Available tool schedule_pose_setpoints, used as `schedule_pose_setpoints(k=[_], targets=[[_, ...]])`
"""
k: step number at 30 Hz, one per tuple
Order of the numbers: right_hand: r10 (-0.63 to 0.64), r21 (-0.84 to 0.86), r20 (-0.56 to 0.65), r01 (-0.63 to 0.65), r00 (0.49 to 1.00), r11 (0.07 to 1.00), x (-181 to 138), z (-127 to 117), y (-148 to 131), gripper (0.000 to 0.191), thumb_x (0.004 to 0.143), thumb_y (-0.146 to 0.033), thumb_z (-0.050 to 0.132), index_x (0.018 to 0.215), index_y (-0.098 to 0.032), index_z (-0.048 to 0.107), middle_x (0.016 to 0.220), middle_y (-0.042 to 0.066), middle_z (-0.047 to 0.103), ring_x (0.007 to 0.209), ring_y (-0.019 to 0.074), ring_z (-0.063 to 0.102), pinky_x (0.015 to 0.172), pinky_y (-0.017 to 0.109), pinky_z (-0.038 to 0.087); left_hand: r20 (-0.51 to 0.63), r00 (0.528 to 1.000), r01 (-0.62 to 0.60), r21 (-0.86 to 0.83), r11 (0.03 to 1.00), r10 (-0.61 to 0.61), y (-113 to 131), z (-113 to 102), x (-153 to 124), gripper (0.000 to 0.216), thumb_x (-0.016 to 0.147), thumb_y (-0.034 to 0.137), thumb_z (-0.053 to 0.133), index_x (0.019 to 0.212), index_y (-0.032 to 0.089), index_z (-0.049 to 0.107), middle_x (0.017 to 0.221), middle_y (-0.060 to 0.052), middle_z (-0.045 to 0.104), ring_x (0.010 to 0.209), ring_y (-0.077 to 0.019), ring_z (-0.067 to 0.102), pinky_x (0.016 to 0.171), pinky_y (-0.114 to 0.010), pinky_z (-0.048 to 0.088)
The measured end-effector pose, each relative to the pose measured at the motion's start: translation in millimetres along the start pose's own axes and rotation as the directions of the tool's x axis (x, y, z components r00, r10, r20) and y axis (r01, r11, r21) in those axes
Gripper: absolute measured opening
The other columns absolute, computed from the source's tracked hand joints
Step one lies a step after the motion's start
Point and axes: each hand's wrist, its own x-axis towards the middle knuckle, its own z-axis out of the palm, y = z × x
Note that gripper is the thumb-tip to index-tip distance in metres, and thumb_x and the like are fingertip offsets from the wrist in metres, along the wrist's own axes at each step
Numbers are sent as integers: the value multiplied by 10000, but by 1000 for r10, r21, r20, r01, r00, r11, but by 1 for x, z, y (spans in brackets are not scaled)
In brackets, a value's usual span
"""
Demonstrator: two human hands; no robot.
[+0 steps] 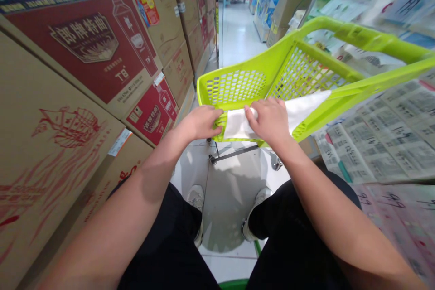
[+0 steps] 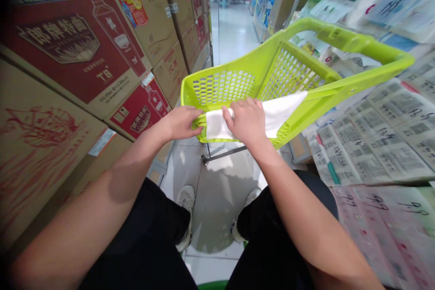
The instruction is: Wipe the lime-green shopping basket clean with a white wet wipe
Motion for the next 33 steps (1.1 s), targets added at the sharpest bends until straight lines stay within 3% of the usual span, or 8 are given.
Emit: schedule_pose_setpoints(k=[6,9,13,16,20,25,27,33], targets=[[255,-71,-155,-268,954,961,0,-1,69,503,1120,-436,380,916,-180,762,955,186,754,1076,369,603,1049,567,357,-8,1000,14,39,999,-14,10,-1,-1,295,982,381,649,1169,158,698,1084,-150,802,1010,-318,774,818,-381,550],[181,-33,-116,-186,977,982,-6,3,45,516,1135,-466,345,1019,-205,775,1056,166,753,1144,373,578,1097,577,332,-9,999,42,50,998,-41,19,-4,1,335,993,403,632,1223,168,693,1089,-149,820,1001,-336,786,756,-389,526],[-69,104,-6,70,998,992,-16,5,-19,511,1140,-545,368,1299,-222,731,1250,144,720,1204,355,554,1147,525,314,-16,997,71,28,997,-70,20,-5,3,330,987,422,637,1221,202,712,1078,-126,839,981,-349,801,702,-386,497],[-144,152,26,138,989,979,-14,2,-35,526,1146,-554,356,1344,-215,706,1263,141,717,1186,340,562,1118,488,332,-32,999,42,-6,999,-42,11,0,4,301,986,409,648,1207,218,719,1090,-104,841,1001,-333,802,736,-374,514],[12,88,43,-16,999,996,-2,-5,13,590,1163,-523,279,1038,-204,759,1050,151,761,1075,338,601,1009,480,368,-58,998,1,-23,1000,-2,0,7,3,315,957,443,685,1128,180,713,1058,-134,819,1007,-336,791,805,-383,548],[267,-21,-169,-274,949,962,1,-4,74,658,1167,-450,218,962,-171,778,992,191,749,1080,361,588,1053,546,356,-76,997,17,-24,1000,-19,8,7,1,420,941,543,691,1139,174,704,1041,-146,802,1000,-346,779,829,-405,561],[245,-29,-177,-254,953,967,-3,0,66,644,1166,-459,229,995,-186,787,1034,179,745,1130,367,571,1096,574,329,-59,998,35,-7,999,-36,15,5,1,409,962,523,672,1178,177,701,1069,-149,808,1022,-349,780,817,-408,554],[-42,89,-29,44,999,995,-19,7,-22,584,1140,-599,321,1255,-214,744,1173,149,704,1163,352,537,1123,517,340,-20,997,68,5,998,-68,20,-1,3,305,997,427,645,1183,192,700,1117,-138,826,1029,-342,786,760,-389,517]])
